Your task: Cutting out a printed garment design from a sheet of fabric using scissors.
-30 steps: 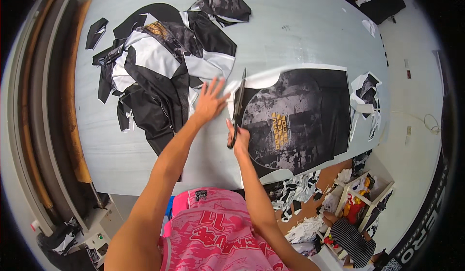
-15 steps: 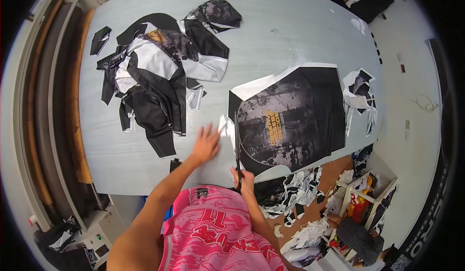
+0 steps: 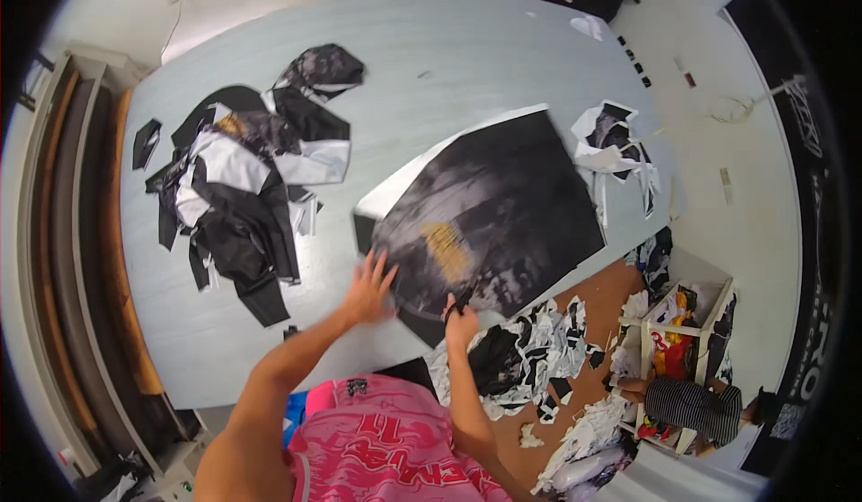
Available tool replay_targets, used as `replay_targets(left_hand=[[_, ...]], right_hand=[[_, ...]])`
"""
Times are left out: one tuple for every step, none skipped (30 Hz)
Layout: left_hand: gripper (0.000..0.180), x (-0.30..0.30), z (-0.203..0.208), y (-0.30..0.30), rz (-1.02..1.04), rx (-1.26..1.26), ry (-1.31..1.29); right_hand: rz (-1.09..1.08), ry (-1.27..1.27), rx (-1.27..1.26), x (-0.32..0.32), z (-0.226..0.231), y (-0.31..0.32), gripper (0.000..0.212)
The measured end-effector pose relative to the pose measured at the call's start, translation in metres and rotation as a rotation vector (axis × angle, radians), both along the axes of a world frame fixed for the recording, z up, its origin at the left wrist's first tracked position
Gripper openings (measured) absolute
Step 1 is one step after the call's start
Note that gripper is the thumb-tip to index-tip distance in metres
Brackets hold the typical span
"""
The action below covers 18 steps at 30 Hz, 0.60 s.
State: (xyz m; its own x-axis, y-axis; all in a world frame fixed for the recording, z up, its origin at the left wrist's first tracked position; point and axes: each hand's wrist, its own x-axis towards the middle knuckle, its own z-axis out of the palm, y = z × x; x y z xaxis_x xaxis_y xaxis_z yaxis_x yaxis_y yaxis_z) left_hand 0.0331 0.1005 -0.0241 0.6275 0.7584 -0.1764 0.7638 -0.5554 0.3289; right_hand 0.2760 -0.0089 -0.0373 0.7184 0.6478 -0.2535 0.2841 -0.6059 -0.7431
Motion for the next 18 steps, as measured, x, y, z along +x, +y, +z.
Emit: replay_targets(left_hand=[[0.108, -0.026, -0.008, -0.05, 0.018, -0.071, -0.021], [0.1, -0.018, 0.022, -0.09, -0.091, -0.205, 0.271], [0.081, -0.015, 0.043, -0.119, -0.082, -0.495, 0.22], [0.069, -0.017, 0.056, -0.134, -0.055, -0.792, 0.176], [0.069, -0.016, 0.057, -0.124, -0.043, -0.779, 0.197], [0.063, -0.006, 0.062, -0.106, 0.037, -0.708, 0.151], [0.057, 0.01, 0.065, -0.09, 0.122, -0.643, 0.1], [0.046, 0.026, 0.059, -0.06, 0.151, -0.426, 0.004], [0.046, 0.044, 0.043, -0.032, 0.167, -0.22, -0.244], [0.043, 0.074, 0.06, 0.002, 0.144, -0.276, -0.244], [0.052, 0.086, 0.051, 0.034, 0.052, -0.089, -0.274], [0.062, 0.091, 0.033, 0.057, -0.024, 0.102, -0.294], [0.069, 0.089, 0.015, 0.07, 0.027, 0.034, -0.234], [0.078, 0.078, -0.003, 0.079, 0.078, -0.036, -0.175], [0.091, 0.057, -0.025, 0.069, 0.091, 0.098, -0.083], [0.094, 0.071, -0.015, 0.043, 0.115, 0.026, -0.031], [0.098, 0.073, -0.002, 0.012, 0.152, -0.042, 0.02], [0.109, 0.064, -0.003, -0.023, 0.189, 0.014, 0.047]], right_hand=[[0.052, -0.214, -0.103, -0.009, 0.004, 0.006, 0.046], [-0.033, -0.189, -0.137, 0.002, 0.014, 0.002, 0.047], [-0.079, -0.322, -0.115, 0.015, 0.012, -0.003, 0.049], [-0.113, -0.444, -0.1, 0.022, 0.006, -0.01, 0.051], [-0.13, -0.194, -0.219, 0.018, 0.039, -0.002, 0.053], [-0.134, -0.227, -0.167, 0.023, 0.039, -0.002, 0.053], [-0.129, -0.263, -0.122, 0.034, 0.032, -0.009, 0.054], [-0.128, -0.254, -0.166, 0.038, 0.03, -0.008, 0.054], [-0.112, -0.253, -0.158, 0.046, 0.03, -0.007, 0.054], [-0.155, -0.309, -0.181, 0.061, 0.025, -0.015, 0.053], [-0.161, -0.355, -0.189, 0.07, 0.021, -0.013, 0.052], [-0.136, -0.293, -0.147, 0.08, 0.013, -0.005, 0.052], [-0.103, -0.288, -0.142, 0.087, 0.013, 0.003, 0.052], [-0.079, -0.249, -0.145, 0.095, 0.017, 0.014, 0.053], [-0.054, -0.208, -0.146, 0.103, 0.02, 0.025, 0.053], [-0.074, -0.221, -0.146, 0.129, 0.011, 0.015, 0.052], [-0.07, -0.261, -0.174, 0.147, 0.008, 0.01, 0.051], [-0.037, -0.271, -0.182, 0.161, 0.01, 0.015, 0.05]])
